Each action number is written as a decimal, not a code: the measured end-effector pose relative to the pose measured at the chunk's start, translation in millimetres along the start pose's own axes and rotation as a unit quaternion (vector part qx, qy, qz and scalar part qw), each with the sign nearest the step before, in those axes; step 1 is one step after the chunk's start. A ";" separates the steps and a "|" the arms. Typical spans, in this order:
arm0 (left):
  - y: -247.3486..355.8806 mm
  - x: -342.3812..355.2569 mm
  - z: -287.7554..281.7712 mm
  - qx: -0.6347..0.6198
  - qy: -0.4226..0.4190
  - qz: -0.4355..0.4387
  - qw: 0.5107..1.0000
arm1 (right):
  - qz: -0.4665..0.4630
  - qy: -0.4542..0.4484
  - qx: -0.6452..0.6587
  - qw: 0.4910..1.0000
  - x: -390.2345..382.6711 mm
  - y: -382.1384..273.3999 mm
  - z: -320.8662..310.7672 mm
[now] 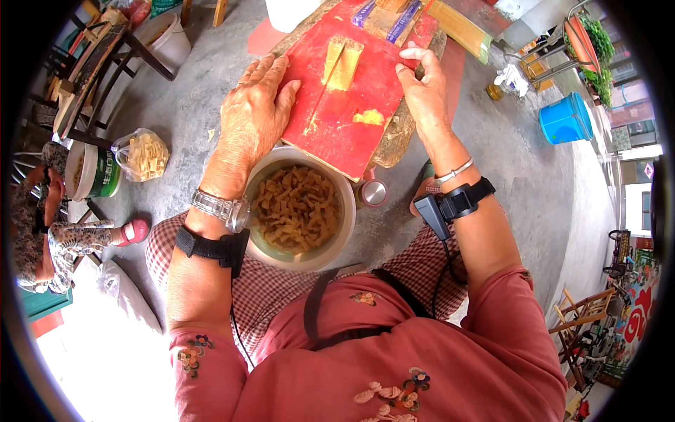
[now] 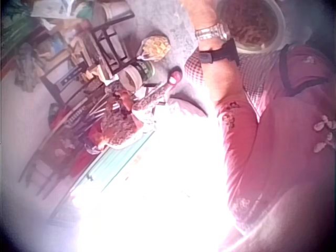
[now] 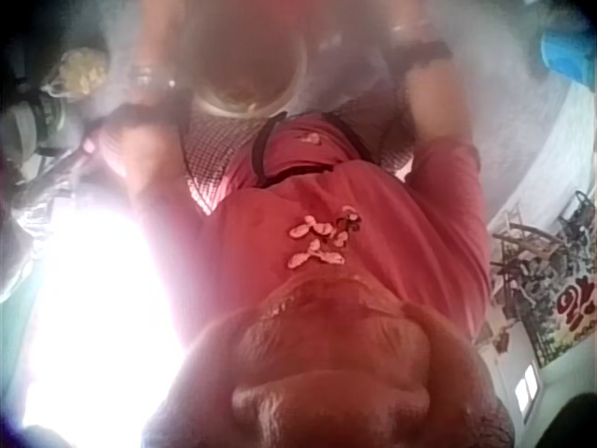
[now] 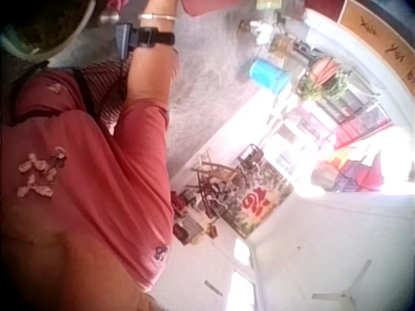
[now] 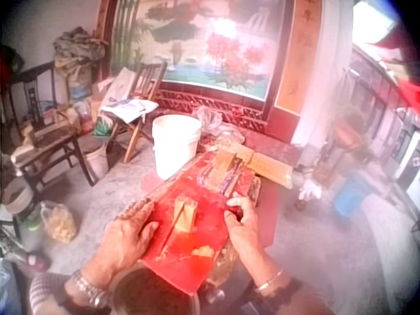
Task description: The person sits on the floor and uses a handheld grater to shred a yellow block of food into a white bowl. The person repeatedly rubs the block against the grater's surface, allowing the shreds to fall into the container below.
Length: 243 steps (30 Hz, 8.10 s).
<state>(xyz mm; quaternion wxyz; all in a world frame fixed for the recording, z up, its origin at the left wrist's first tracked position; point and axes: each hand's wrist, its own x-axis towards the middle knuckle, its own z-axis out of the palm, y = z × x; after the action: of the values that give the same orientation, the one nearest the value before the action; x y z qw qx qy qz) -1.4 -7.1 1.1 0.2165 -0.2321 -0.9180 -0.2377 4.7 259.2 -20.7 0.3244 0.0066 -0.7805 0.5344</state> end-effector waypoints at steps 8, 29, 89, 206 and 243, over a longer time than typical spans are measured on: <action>0.1 -0.3 0.1 0.007 -0.004 -0.004 1.000 | 0.024 -0.002 0.006 1.000 -0.4 -1.2 -3.1; 0.6 -1.2 -2.0 -0.006 -0.021 -0.010 1.000 | -0.015 -0.023 -0.014 1.000 -1.0 7.7 -2.1; -8.5 -6.3 5.3 -0.006 0.034 0.026 0.999 | -0.234 -0.317 -0.331 0.858 -45.3 -43.4 -34.9; 3.0 -7.3 7.2 -0.070 0.025 -0.013 0.997 | -0.248 -0.173 -0.190 0.934 -35.4 -6.0 -21.9; -6.8 -2.2 7.2 -0.004 -0.008 0.024 1.000 | -0.202 -0.154 -0.230 0.939 -41.6 -30.4 -20.5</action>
<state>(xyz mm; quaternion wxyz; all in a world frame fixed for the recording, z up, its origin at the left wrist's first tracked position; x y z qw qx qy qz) -5.3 -9.3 -8.1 0.2138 -0.2569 -0.9130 -0.2340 58.7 249.4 -12.4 0.2943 0.1717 -0.9048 0.2555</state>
